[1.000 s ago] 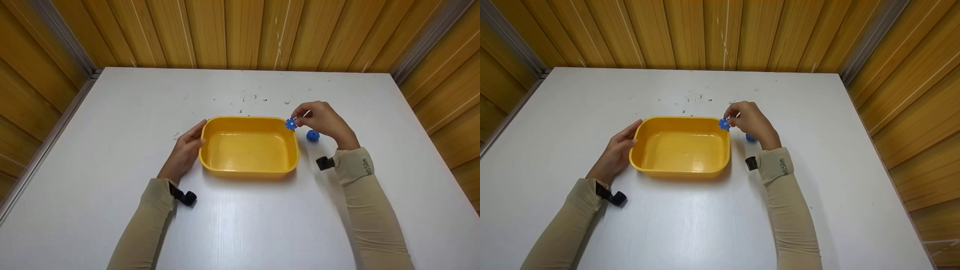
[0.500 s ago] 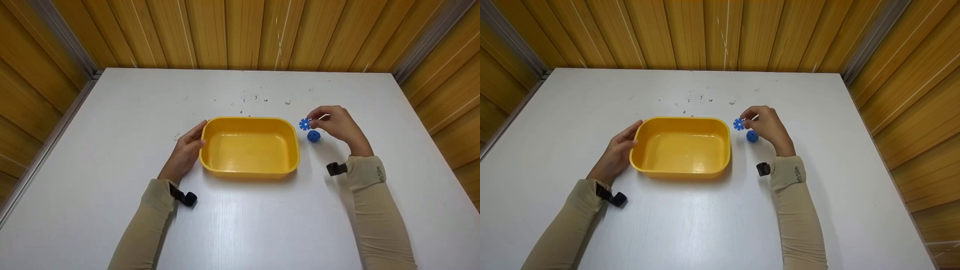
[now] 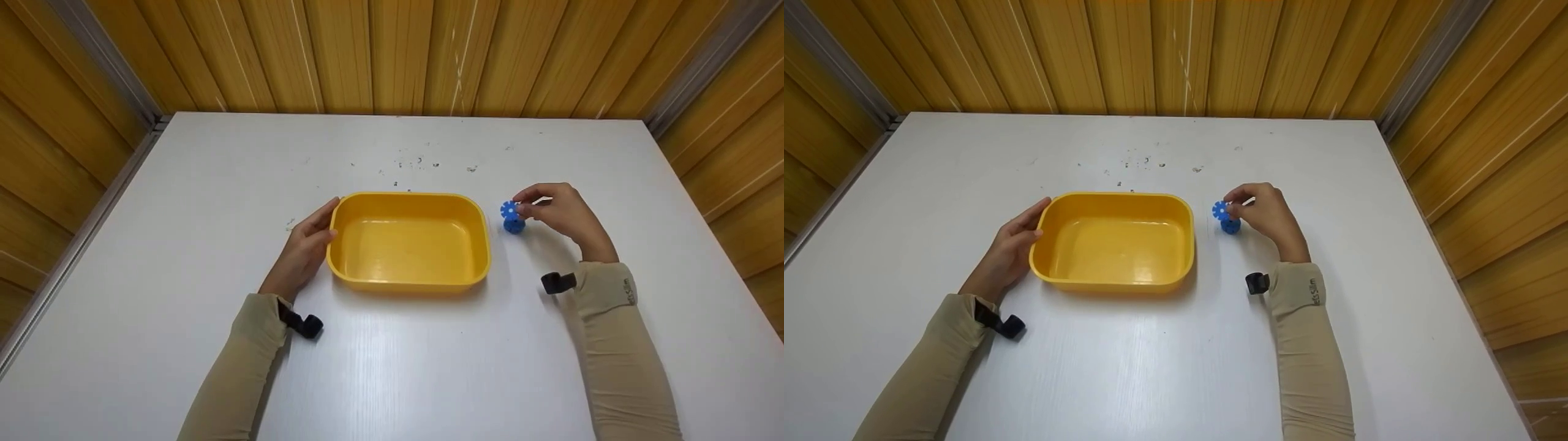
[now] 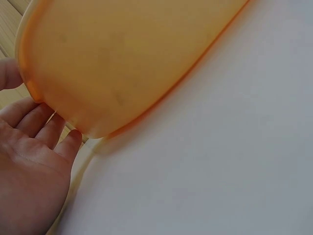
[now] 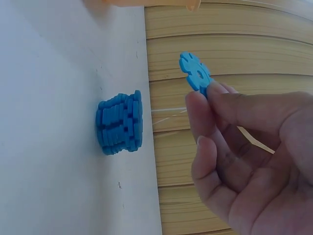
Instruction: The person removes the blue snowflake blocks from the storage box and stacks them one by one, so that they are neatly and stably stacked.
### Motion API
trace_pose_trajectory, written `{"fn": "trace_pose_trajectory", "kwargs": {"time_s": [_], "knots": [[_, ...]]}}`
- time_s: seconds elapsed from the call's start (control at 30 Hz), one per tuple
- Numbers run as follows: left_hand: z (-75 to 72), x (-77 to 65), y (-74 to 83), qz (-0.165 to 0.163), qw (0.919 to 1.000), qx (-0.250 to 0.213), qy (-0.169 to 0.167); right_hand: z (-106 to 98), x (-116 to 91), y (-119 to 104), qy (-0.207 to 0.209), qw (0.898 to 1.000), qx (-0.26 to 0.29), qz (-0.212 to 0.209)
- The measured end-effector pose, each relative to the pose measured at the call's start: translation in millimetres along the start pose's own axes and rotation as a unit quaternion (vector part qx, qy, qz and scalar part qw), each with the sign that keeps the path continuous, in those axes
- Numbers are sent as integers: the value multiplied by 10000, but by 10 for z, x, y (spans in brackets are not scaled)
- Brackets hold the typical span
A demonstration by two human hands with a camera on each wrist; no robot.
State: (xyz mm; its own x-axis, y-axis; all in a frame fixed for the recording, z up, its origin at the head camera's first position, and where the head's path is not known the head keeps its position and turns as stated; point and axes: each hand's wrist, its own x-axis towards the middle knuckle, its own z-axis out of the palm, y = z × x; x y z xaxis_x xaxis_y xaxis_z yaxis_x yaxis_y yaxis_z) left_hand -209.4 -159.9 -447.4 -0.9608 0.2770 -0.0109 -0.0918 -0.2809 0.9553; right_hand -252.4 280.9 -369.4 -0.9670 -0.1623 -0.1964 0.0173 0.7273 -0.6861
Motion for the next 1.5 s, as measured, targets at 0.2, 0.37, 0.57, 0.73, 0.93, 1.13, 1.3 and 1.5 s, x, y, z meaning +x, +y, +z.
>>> {"fn": "trace_pose_trajectory", "kwargs": {"time_s": [0.2, 0.37, 0.57, 0.73, 0.93, 1.13, 1.3, 1.5], "knots": [[7, 5, -2, 1, 10000, -76, -3, -30, 4, 75, -18, 9996, 116, 261], [10, 2, -1, -11, 9999, -107, 23, -41, 11, 127, 17, 9989, 136, 438], [10, 3, 1, 16, 10000, -69, -4, -37, 22, 174, -38, 9990, 96, 427], [16, 8, 10, -19, 10000, -34, 31, -40, 21, 215, -33, 9995, 93, 307], [15, 12, 22, -36, 10000, 31, 35, -42, 11, 238, -76, 9992, 199, 340], [1, 16, 23, -55, 10000, 8, 45, -29, 30, 248, -146, 9989, 130, 419], [5, 9, 30, -90, 9999, -53, 89, -24, 47, 264, -181, 9988, 77, 459], [10, 5, 24, -102, 9999, -28, 73, -25, 51, 281, -199, 9988, 52, 445]]}}
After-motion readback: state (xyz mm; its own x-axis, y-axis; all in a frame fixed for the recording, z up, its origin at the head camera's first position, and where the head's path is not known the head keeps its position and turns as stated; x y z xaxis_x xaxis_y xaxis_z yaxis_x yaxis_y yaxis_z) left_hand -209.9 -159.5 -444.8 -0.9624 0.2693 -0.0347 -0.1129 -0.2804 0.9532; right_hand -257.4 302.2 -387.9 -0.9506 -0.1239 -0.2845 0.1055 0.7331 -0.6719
